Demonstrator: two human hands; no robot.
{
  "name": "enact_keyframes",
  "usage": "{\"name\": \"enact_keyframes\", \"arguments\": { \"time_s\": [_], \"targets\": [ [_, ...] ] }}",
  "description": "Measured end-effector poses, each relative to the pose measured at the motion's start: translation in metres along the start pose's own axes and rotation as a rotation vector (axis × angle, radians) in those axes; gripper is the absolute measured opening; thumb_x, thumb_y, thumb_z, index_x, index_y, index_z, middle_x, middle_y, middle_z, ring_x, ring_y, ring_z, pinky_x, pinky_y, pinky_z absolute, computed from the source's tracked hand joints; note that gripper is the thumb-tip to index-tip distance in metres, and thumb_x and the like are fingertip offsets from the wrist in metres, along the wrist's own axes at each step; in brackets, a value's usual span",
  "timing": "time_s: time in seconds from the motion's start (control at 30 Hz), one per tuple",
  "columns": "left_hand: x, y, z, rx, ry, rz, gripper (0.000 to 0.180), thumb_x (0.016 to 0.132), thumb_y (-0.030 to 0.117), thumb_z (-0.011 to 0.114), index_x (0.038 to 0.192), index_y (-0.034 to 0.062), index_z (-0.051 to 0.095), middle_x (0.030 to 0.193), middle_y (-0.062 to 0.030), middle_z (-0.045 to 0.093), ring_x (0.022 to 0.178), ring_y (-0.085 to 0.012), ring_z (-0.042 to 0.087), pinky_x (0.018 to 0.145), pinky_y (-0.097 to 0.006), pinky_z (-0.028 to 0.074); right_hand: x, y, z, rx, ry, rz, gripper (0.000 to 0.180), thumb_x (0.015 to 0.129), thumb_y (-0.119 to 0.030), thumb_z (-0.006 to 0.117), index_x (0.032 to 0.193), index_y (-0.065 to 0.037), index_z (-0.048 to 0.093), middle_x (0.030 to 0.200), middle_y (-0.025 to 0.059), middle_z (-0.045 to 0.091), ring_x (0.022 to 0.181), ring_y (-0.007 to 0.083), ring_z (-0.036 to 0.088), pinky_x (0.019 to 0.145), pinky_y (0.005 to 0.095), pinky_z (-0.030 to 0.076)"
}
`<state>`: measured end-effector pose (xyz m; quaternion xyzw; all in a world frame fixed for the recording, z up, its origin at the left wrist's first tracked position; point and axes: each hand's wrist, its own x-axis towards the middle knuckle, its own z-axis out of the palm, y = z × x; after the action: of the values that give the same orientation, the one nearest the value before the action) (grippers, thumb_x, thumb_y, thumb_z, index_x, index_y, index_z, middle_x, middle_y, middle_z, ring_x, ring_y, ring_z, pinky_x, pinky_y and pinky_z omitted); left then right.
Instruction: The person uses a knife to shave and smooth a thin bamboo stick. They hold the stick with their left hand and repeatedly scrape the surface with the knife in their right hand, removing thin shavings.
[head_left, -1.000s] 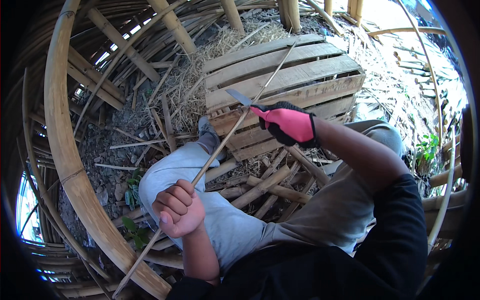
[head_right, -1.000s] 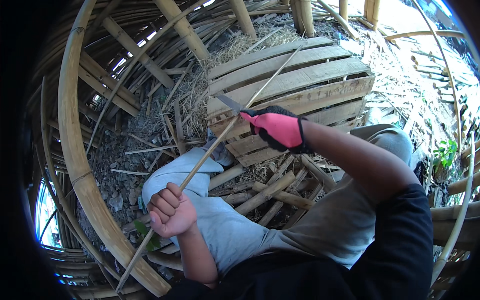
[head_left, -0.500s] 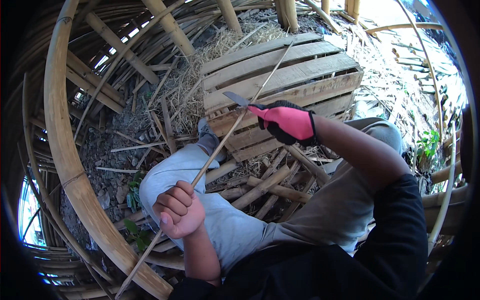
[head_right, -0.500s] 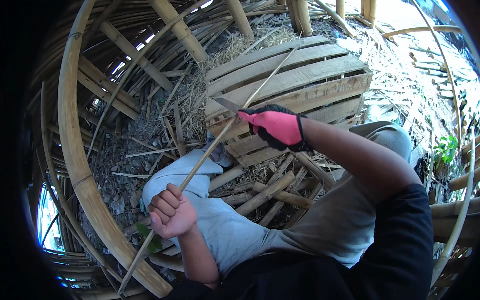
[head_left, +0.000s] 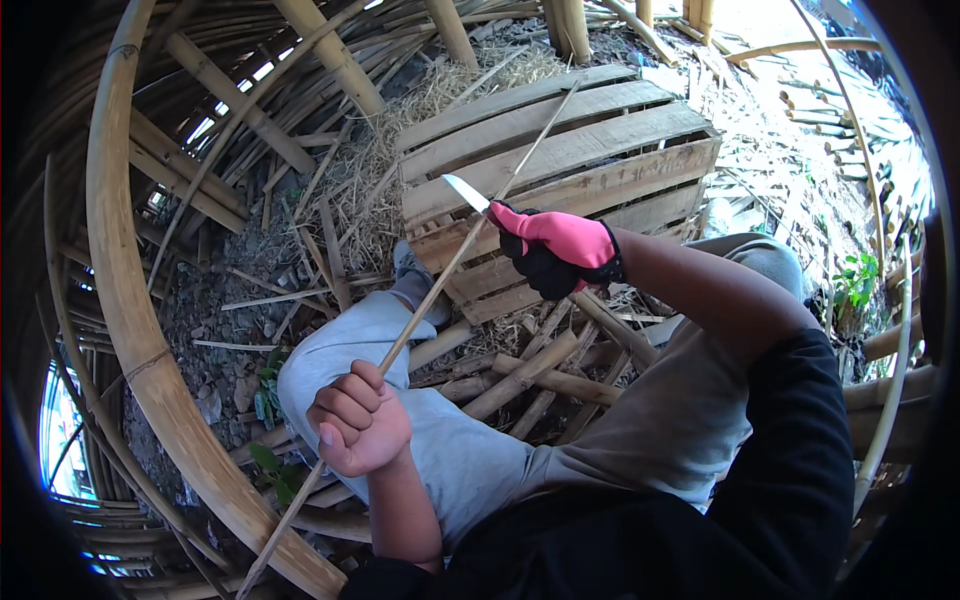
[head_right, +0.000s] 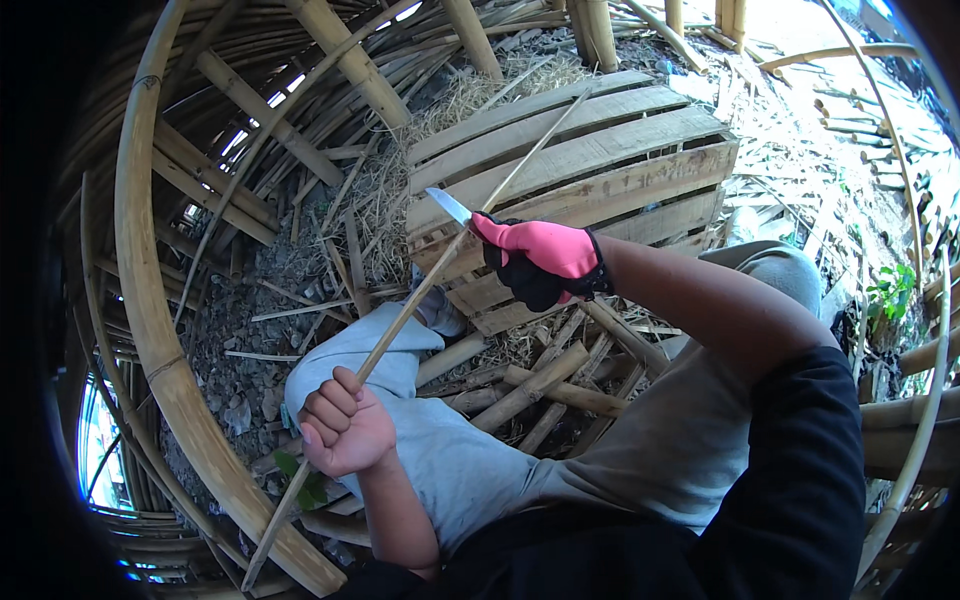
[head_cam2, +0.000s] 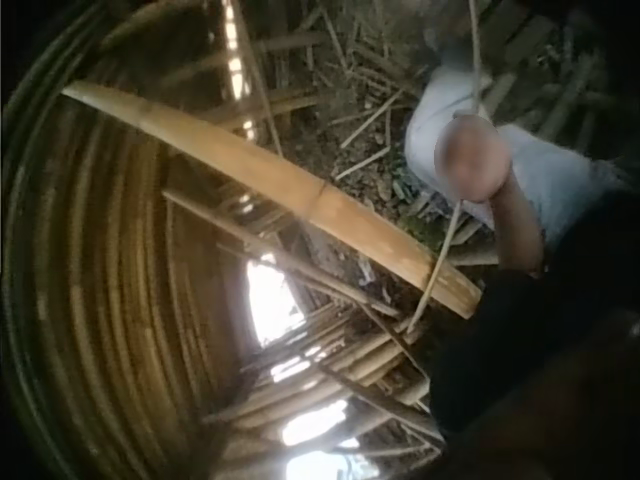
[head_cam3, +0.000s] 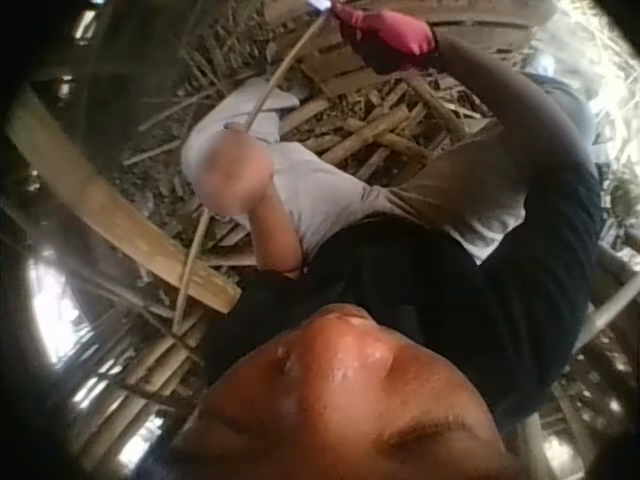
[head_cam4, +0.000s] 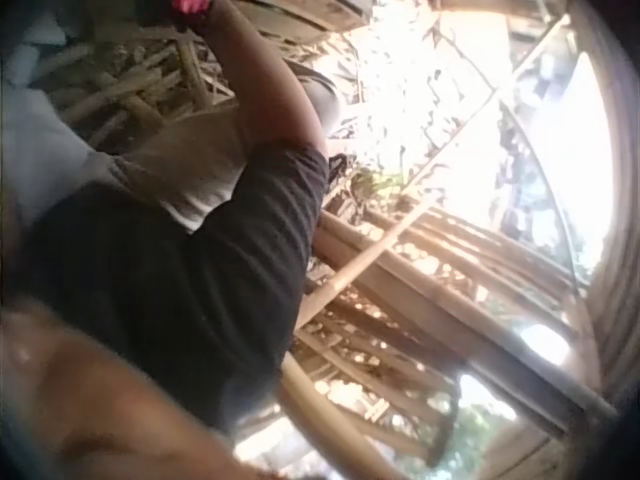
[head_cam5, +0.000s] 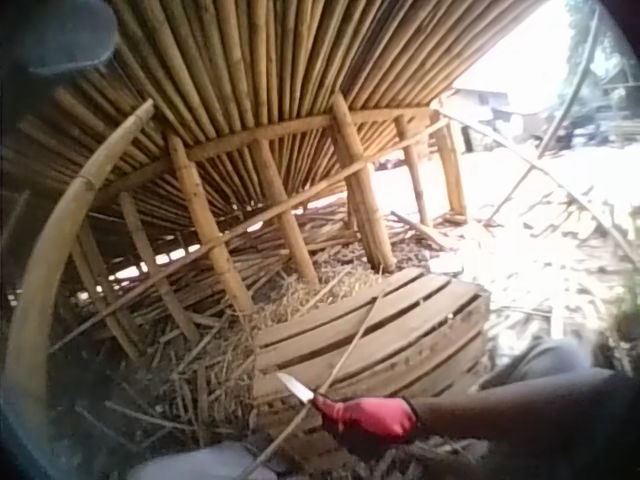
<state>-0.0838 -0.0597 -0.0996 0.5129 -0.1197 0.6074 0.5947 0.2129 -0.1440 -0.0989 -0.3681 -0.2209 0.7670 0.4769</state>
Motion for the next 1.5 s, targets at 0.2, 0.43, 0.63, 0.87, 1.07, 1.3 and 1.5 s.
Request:
{"name": "enact_keyframes", "arguments": {
  "time_s": [0.2, 0.43, 0.63, 0.87, 1.07, 1.3, 1.5],
  "targets": [
    [0.001, 0.000, 0.000, 0.003, 0.001, -0.003, 0.053, 0.094, 0.024, 0.051, 0.053, 0.0161, 0.018, 0.053, 0.0031, 0.025, 0.049, -0.0121, 0.020, 0.059, -0.034, 0.024, 0.006, 0.008, -0.005, -0.002, -0.039, -0.075, 0.048, 0.104, -0.058, 0.039, 0.079, -0.018, 0.049, 0.056, -0.0088, 0.028, 0.041, 0.0053, 0.027, 0.039, 0.0236, 0.023],
    [0.001, 0.000, -0.001, 0.010, 0.008, -0.014, 0.052, 0.095, 0.024, 0.051, 0.054, 0.0159, 0.020, 0.052, 0.0030, 0.026, 0.049, -0.0127, 0.021, 0.059, -0.034, 0.025, 0.002, 0.009, 0.022, -0.732, 0.677, -0.370, 0.057, 0.096, -0.055, 0.058, 0.119, -0.002, 0.063, 0.079, 0.0045, 0.060, 0.062, 0.0105, 0.055, 0.057, 0.0275, 0.048],
    [0.000, 0.001, -0.002, 0.007, -0.009, -0.013, 0.051, 0.095, 0.025, 0.052, 0.054, 0.0154, 0.022, 0.052, 0.0025, 0.026, 0.049, -0.0131, 0.022, 0.059, -0.034, 0.026, -0.005, 0.018, 0.035, -1.348, 1.043, -0.535, 0.042, 0.094, -0.045, 0.065, 0.111, -0.006, 0.064, 0.088, 0.0186, 0.068, 0.079, 0.0352, 0.068, 0.075, 0.0426, 0.054],
    [0.001, 0.000, -0.001, 0.001, 0.008, -0.013, 0.052, 0.095, 0.024, 0.051, 0.055, 0.0161, 0.020, 0.053, 0.0027, 0.025, 0.050, -0.0127, 0.022, 0.060, -0.034, 0.026, 0.004, 0.035, 0.017, -2.053, 1.240, -0.772, 0.034, 0.095, -0.021, 0.059, 0.126, -0.008, 0.059, 0.071, 0.0096, 0.061, 0.057, 0.0263, 0.064, 0.045, 0.0427, 0.045],
    [0.000, -0.002, 0.001, -0.022, 0.034, -0.011, 0.052, 0.095, 0.024, 0.051, 0.055, 0.0162, 0.019, 0.053, 0.0027, 0.024, 0.050, -0.0127, 0.021, 0.061, -0.034, 0.026, -0.003, 0.035, 0.036, -2.238, 1.288, -0.710, 0.045, 0.091, -0.012, 0.056, 0.135, -0.004, 0.052, 0.070, 0.0076, 0.059, 0.054, 0.0237, 0.062, 0.042, 0.0399, 0.046],
    [0.000, -0.001, 0.003, -0.024, 0.027, -0.010, 0.053, 0.094, 0.024, 0.053, 0.054, 0.0162, 0.020, 0.052, 0.0032, 0.025, 0.049, -0.0122, 0.020, 0.059, -0.034, 0.025, -0.018, 0.011, 0.035, -2.086, 0.963, -0.475, 0.020, 0.088, -0.014, 0.057, 0.106, -0.005, 0.059, 0.075, 0.0124, 0.070, 0.068, 0.0293, 0.072, 0.053, 0.0425, 0.053],
    [-0.002, -0.001, 0.001, -0.020, 0.026, -0.012, 0.053, 0.092, 0.023, 0.053, 0.052, 0.0161, 0.020, 0.050, 0.0034, 0.024, 0.048, -0.0118, 0.020, 0.058, -0.033, 0.024, -0.019, 0.008, 0.028, -1.924, 0.868, -0.518, 0.020, 0.097, -0.026, 0.051, 0.105, -0.012, 0.062, 0.076, 0.0151, 0.069, 0.068, 0.0363, 0.069, 0.059, 0.0492, 0.053]
  ]
}}
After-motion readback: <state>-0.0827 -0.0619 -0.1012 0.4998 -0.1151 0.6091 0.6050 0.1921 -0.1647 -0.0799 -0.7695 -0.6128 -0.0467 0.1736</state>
